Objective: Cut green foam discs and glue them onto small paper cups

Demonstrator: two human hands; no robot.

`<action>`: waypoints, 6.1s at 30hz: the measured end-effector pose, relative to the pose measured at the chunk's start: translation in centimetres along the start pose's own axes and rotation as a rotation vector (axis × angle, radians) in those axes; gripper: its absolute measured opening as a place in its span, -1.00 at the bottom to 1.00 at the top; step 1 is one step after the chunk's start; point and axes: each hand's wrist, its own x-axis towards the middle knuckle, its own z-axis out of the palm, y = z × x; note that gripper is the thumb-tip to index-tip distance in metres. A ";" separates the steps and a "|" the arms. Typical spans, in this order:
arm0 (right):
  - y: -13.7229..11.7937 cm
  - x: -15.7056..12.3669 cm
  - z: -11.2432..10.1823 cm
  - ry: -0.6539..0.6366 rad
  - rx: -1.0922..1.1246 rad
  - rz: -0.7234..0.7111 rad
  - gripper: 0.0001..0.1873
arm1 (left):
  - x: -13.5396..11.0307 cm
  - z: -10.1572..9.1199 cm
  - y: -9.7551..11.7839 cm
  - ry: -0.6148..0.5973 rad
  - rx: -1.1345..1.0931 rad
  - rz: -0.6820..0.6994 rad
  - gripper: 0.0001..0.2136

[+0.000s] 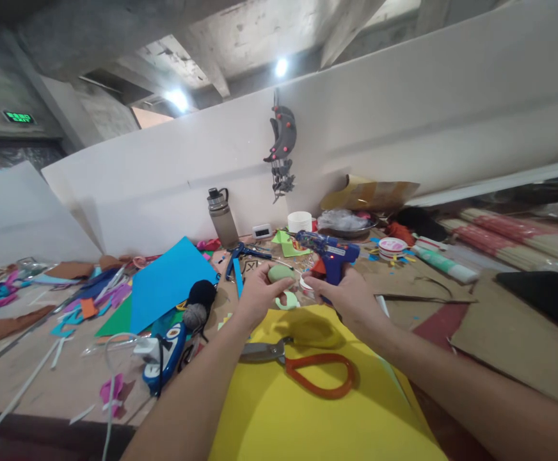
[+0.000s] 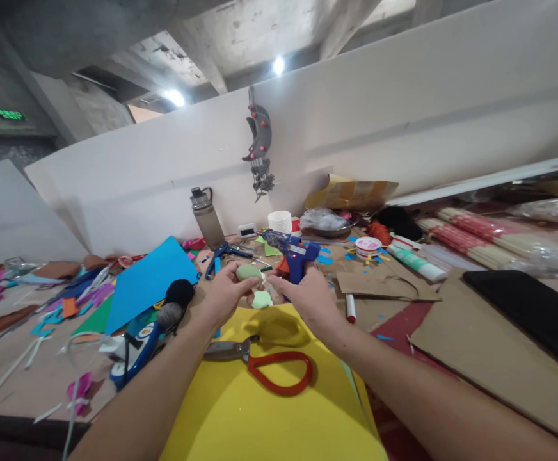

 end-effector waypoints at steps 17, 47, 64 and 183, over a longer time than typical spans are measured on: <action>0.6 -0.6 1.0 -0.128 0.167 0.036 -0.64 | -1.1 1.2 -0.2 0.092 0.399 0.430 -0.80; 1.2 0.4 0.6 -0.052 0.191 0.023 -0.59 | -1.8 1.0 -0.2 -0.292 0.528 0.281 -0.71; 0.6 0.5 0.5 0.011 0.257 0.070 -0.56 | 0.2 0.6 -1.7 0.133 0.267 0.117 -0.65; -1.2 -2.0 -0.2 -0.212 -0.581 -0.423 -0.75 | 2.3 -3.7 -0.5 0.172 -0.549 -0.009 -0.66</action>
